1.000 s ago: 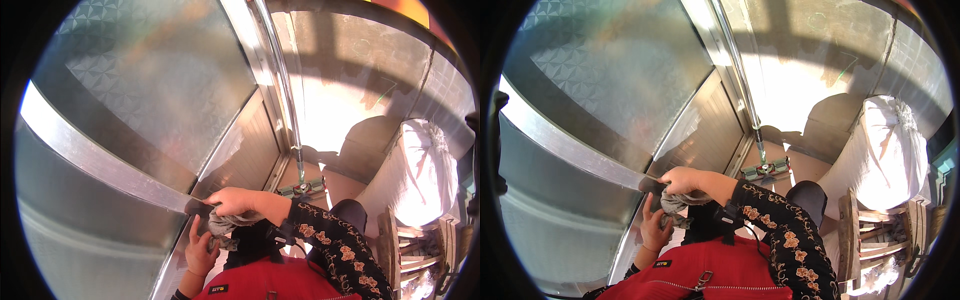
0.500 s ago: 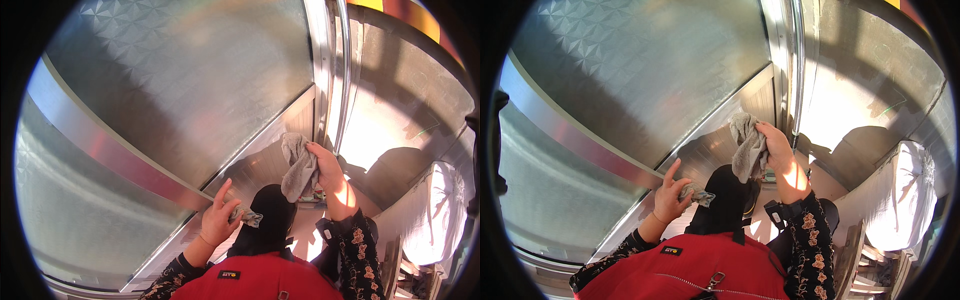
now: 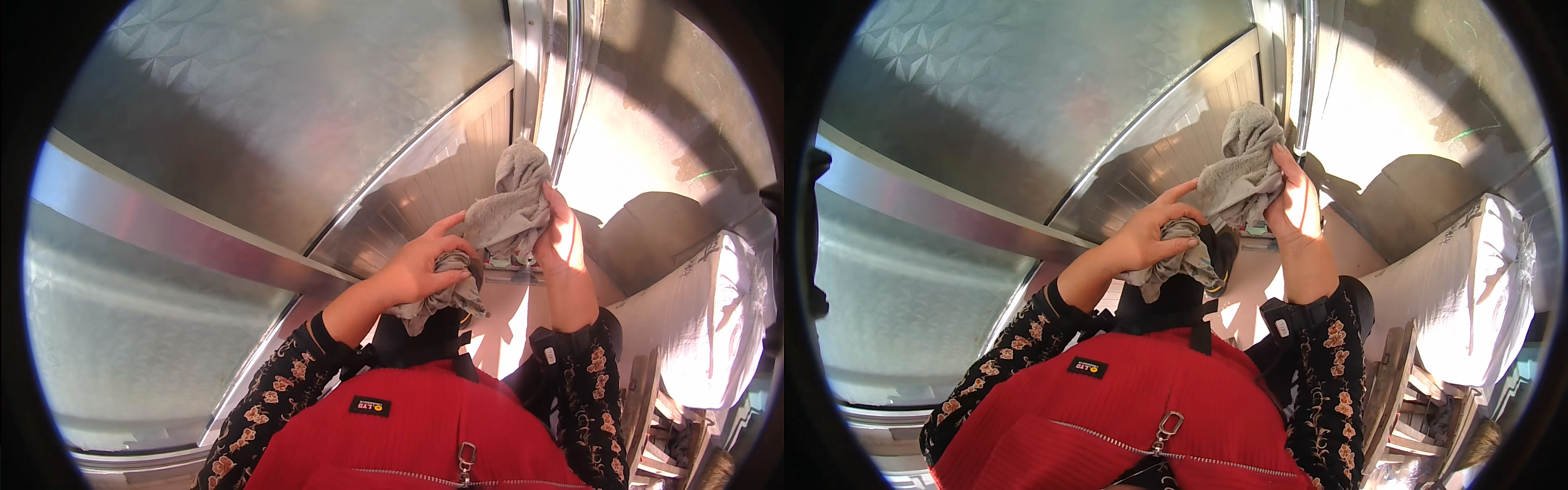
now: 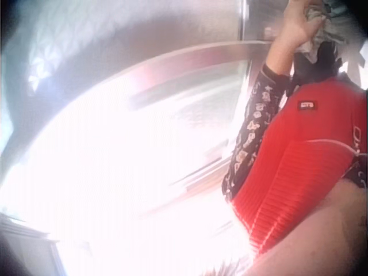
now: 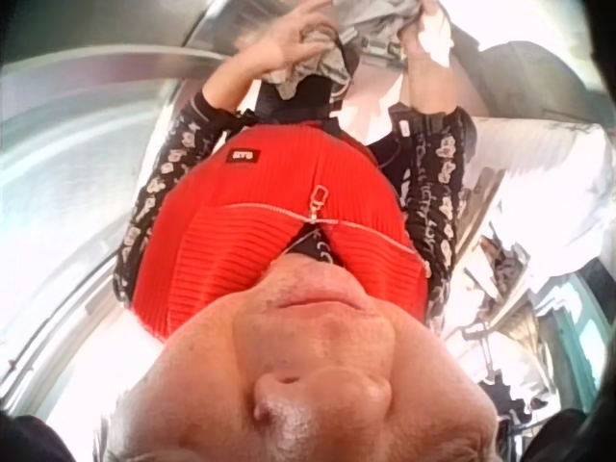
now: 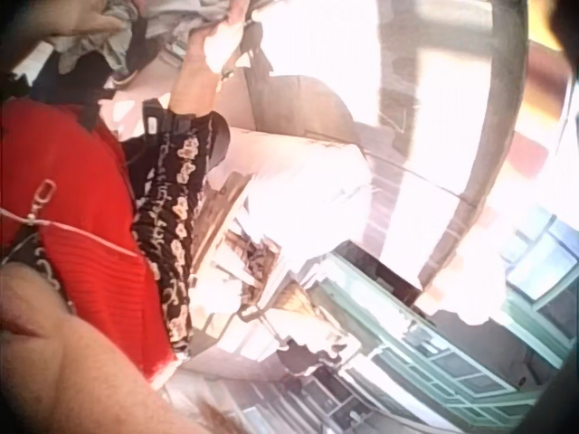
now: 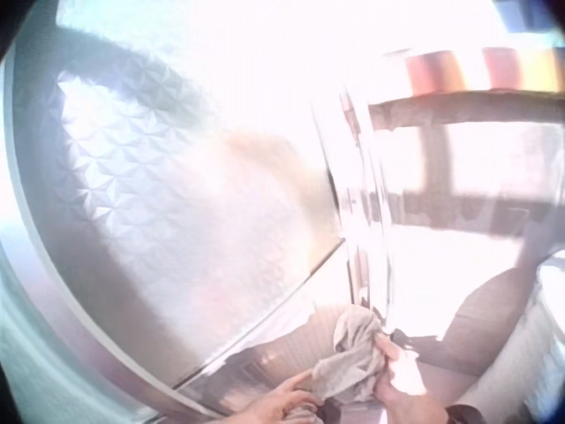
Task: The person wipes a glass door and adjacent metal frame with a cloth, moving methodically across the surface. The person then walks outside and briefly touches a small dog with the cloth before returning to the door.
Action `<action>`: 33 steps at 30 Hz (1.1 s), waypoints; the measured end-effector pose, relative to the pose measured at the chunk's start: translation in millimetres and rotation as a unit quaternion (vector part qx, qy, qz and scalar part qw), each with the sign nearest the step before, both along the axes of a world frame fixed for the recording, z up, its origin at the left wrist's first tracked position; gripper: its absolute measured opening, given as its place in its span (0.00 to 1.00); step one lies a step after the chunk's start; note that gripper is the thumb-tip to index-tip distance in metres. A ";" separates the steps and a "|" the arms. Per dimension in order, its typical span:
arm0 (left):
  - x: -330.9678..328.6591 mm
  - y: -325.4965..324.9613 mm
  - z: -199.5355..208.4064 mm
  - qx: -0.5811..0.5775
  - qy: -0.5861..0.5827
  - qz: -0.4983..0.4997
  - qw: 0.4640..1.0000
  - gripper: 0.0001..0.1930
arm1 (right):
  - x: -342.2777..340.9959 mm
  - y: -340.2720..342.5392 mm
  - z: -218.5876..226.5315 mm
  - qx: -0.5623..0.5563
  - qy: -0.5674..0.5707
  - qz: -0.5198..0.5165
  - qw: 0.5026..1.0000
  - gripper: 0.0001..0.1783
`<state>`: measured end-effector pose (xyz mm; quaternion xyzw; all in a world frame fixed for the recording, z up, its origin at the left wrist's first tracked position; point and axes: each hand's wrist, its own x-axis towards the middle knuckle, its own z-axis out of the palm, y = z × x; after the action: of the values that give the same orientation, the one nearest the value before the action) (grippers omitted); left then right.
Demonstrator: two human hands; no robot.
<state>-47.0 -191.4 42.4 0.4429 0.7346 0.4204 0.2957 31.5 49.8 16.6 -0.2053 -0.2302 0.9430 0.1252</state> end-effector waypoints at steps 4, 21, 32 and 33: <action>6.1 21.8 -16.4 -0.003 -0.021 -0.005 1.000 0.30 | 8.6 -7.2 0.6 0.053 0.090 0.041 0.994 0.27; 8.8 -27.5 12.4 0.166 -0.165 0.104 0.967 0.37 | -3.8 -60.6 11.0 0.175 -0.011 0.174 0.969 0.28; 4.3 -85.9 5.4 0.218 -0.124 0.227 0.941 0.33 | -64.2 -132.9 55.7 0.515 0.010 0.090 0.852 0.21; 3.4 -90.9 6.3 0.185 -0.099 0.223 0.952 0.32 | -73.5 -135.7 58.2 0.608 0.059 0.056 0.790 0.20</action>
<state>-43.6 -282.3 48.7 0.2708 0.6912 0.6457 0.1787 -42.1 -85.9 74.8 -0.0175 -0.7595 0.6237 0.1841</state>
